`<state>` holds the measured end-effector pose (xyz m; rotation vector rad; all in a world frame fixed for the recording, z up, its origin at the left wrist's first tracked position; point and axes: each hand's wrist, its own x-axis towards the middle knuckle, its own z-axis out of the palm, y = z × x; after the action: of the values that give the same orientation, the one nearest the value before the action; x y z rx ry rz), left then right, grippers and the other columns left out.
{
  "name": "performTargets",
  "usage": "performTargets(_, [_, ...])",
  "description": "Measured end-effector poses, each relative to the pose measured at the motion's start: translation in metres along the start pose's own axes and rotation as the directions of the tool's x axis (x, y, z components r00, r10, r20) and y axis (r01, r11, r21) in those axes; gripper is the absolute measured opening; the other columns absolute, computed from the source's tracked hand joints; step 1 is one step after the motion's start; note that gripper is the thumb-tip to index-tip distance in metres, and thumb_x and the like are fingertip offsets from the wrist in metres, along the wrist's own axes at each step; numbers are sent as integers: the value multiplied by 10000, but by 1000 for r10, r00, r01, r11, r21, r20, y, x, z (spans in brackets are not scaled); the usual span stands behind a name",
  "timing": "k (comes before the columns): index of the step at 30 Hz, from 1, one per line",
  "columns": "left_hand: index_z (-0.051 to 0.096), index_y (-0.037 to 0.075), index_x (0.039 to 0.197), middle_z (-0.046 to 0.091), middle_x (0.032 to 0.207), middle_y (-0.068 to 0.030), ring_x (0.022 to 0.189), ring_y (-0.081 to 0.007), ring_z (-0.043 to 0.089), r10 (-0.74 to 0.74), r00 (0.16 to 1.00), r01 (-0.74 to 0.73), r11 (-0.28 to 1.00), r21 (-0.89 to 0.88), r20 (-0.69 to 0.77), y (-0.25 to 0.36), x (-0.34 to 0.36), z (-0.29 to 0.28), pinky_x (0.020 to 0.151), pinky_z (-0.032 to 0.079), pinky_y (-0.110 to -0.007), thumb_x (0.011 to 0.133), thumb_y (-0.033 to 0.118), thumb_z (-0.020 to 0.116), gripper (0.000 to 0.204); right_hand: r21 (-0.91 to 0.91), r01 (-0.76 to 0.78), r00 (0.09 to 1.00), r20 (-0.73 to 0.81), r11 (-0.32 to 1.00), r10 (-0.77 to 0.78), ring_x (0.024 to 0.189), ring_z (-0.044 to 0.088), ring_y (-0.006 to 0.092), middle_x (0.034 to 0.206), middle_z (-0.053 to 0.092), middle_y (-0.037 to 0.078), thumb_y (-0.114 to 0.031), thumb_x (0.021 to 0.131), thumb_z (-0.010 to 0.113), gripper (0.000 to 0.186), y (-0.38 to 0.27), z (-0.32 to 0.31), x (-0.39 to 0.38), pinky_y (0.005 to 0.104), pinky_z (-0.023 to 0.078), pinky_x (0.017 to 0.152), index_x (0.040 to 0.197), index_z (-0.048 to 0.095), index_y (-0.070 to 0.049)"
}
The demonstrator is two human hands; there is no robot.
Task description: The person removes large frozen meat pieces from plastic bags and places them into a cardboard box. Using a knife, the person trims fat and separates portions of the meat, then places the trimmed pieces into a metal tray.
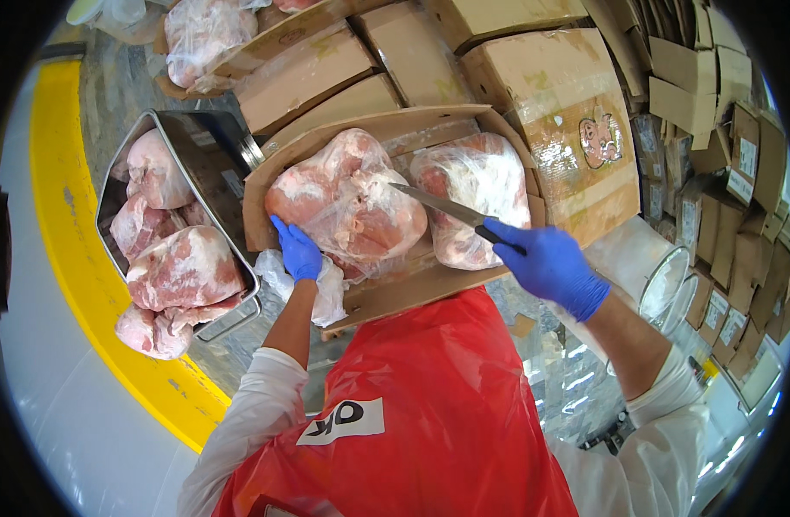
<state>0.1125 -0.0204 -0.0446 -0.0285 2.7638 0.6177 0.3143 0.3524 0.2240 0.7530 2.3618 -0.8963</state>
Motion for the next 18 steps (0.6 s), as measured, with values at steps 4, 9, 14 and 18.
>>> performTargets(4, [163, 103, 1656, 452, 1502, -359, 1238, -536, 569, -2, 1000, 2, 1000, -17, -16, -4, 0, 2, 1009, 495, -567, 1110, 317, 360, 618, -98, -15, 968, 249, 995, 39, 730, 709, 371, 805, 713, 169, -328, 980, 674, 306, -48, -66, 45, 437, 571, 681, 1269, 740, -253])
performTargets(9, [167, 115, 1657, 425, 1527, -353, 1216, -535, 584, -41, 999, 42, 999, -29, 5, 10, 2, -8, 990, 504, -567, 1103, 311, 376, 624, -259, 169, 936, 344, 951, -72, 801, 718, 350, 878, 738, 125, -374, 1005, 611, 319, -77, -85, 94, 447, 582, 732, 1259, 741, -232])
performTargets(14, [174, 123, 1657, 419, 1529, -352, 1189, -536, 595, -53, 999, 53, 998, -16, -1, 10, -1, -9, 958, 513, -570, 1098, 301, 385, 624, -407, 114, 938, 344, 906, 37, 801, 719, 355, 897, 743, 130, -381, 1019, 580, 317, -103, -61, 102, 472, 584, 715, 1271, 727, -255])
performTargets(18, [175, 126, 1658, 415, 1535, -348, 1193, -536, 593, -46, 999, 46, 997, -57, -5, 14, 1, -9, 962, 511, -567, 1097, 300, 387, 624, -223, -18, 993, 109, 975, 43, 729, 708, 379, 861, 732, 159, -326, 1010, 615, 404, -55, 14, 36, 506, 568, 668, 1412, 616, -288])
